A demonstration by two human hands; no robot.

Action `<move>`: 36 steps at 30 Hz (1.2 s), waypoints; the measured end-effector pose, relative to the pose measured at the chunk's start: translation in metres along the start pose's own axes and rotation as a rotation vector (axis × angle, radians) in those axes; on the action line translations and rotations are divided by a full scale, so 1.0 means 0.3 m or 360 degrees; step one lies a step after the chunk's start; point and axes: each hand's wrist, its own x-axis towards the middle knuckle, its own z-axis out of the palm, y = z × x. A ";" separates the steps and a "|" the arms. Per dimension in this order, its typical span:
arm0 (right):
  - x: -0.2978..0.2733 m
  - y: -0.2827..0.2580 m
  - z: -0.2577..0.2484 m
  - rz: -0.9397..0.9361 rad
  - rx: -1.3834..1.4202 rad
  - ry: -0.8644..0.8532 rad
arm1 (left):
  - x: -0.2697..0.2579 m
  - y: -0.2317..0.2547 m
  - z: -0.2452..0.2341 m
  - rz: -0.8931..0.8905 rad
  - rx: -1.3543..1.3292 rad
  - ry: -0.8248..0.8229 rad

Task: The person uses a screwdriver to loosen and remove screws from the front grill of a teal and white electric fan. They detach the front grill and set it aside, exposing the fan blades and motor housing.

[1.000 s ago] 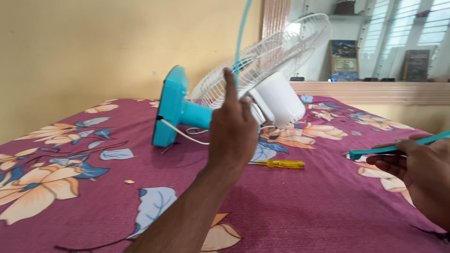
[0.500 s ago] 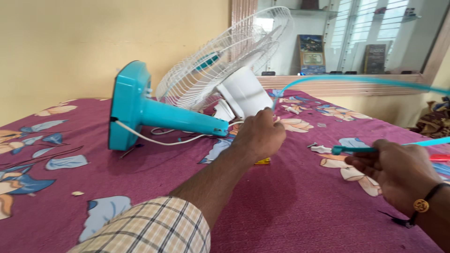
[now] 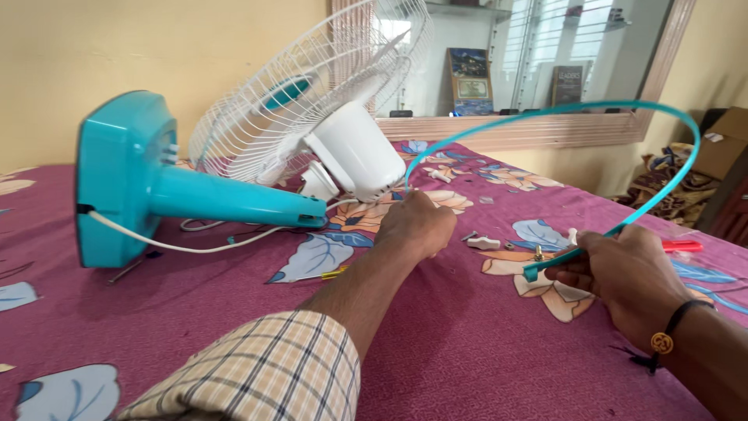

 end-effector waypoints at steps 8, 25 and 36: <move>0.124 0.020 -0.044 -0.0013 0.0094 -0.0241 | -0.001 0.042 0.029 -0.0218 0.0038 0.0111; 0.166 0.019 0.105 0.0179 0.0220 -0.0297 | 0.023 -0.049 0.046 0.0374 0.0404 0.0081; 0.146 0.023 0.113 0.0182 0.0024 -0.0255 | 0.019 -0.018 0.052 0.0249 0.0547 -0.0010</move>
